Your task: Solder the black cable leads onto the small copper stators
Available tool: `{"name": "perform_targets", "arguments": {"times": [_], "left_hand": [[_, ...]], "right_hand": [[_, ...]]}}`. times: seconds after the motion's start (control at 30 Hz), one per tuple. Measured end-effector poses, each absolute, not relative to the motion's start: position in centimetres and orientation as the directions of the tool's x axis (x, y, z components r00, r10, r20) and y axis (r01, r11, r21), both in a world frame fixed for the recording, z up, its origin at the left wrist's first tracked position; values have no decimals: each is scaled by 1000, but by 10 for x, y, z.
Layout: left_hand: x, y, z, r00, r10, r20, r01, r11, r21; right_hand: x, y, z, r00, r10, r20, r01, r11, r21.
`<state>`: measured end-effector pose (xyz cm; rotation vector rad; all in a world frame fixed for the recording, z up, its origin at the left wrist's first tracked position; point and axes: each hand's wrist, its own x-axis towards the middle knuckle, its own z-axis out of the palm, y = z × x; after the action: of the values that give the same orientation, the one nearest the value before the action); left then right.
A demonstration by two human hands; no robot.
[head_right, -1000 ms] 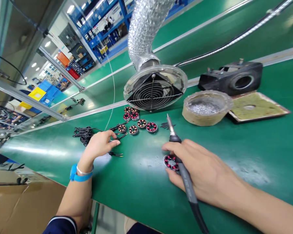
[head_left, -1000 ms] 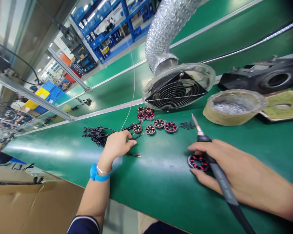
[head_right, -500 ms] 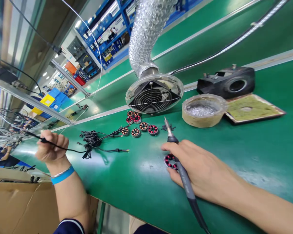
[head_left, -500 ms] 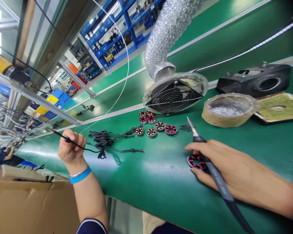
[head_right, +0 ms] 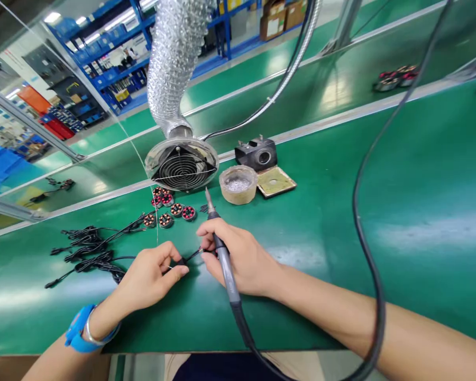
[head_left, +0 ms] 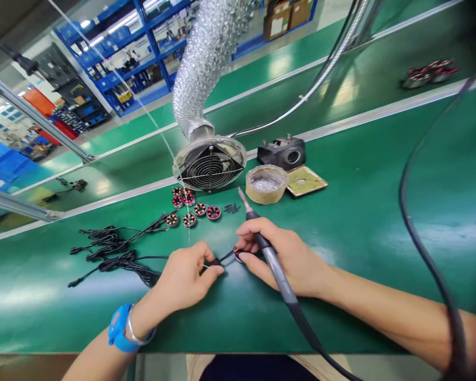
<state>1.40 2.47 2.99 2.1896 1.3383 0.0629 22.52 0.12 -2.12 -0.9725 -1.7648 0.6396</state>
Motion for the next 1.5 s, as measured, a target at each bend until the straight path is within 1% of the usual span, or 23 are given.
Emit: {"name": "perform_targets", "arguments": {"times": [0.1, 0.2, 0.33, 0.4, 0.5, 0.57, 0.6, 0.67, 0.73, 0.77, 0.83, 0.93, 1.03, 1.17, 1.23, 1.33, 1.4, 1.5], "left_hand": [[18, 24, 32, 504, 826, -251, 807, -347, 478], [21, 24, 34, 499, 831, -247, 807, -341, 483], [17, 27, 34, 518, 811, -273, 781, -318, 538], [14, 29, 36, 525, 801, -289, 771, -303, 561], [10, 34, 38, 541, 772, -334, 762, -282, 582], [8, 37, 40, 577, 740, -346, 725, -270, 633], [7, 38, 40, 595, 739, -315, 691, -271, 670], [9, 37, 39, 625, 760, -180, 601, -322, 732], [13, 34, 35, 643, 763, -65, 538, -389, 747], [16, 31, 33, 648, 759, -60, 532, -395, 749], [21, 27, 25, 639, 757, -134, 545, -323, 774], [24, 27, 14, 604, 767, -215, 521, -176, 835], [25, 30, 4, 588, 785, -196, 466, -130, 875], [25, 33, -6, 532, 832, -154, 422, -104, 901], [25, 34, -10, 508, 849, -142, 378, -72, 923], [24, 34, -13, 509, 846, -157, 311, -10, 950], [23, 34, -13, 523, 834, -173, 317, -2, 949], [23, 34, -12, 545, 812, -208, 379, -17, 925]], "right_hand": [[222, 0, -21, -153, 870, 469, 282, 494, -823], [221, 0, -21, -137, 907, 398, 268, 421, -867], [220, 2, -22, -139, 937, 320, 191, 342, -920], [219, 4, -23, -135, 940, 312, 155, 331, -931], [216, 5, -22, -171, 926, 337, 116, 359, -926], [214, 5, -21, -195, 908, 370, 109, 395, -912], [213, 4, -20, -195, 900, 391, 120, 417, -901], [210, 4, -16, -176, 877, 446, 169, 474, -864], [207, 3, -13, -166, 844, 509, 234, 536, -811], [206, 3, -12, -168, 831, 531, 257, 557, -790], [204, 4, -11, -178, 827, 534, 268, 563, -782], [203, 6, -16, -167, 871, 462, 219, 489, -844], [202, 9, -25, -114, 917, 382, 167, 397, -903], [198, 8, -29, -47, 937, 346, 151, 349, -925], [196, 5, -29, -54, 935, 350, 165, 354, -921], [197, 1, -28, -116, 937, 330, 203, 347, -916], [197, 0, -27, -112, 945, 309, 230, 327, -917], [198, 3, -26, -29, 946, 322, 230, 320, -919]]}}
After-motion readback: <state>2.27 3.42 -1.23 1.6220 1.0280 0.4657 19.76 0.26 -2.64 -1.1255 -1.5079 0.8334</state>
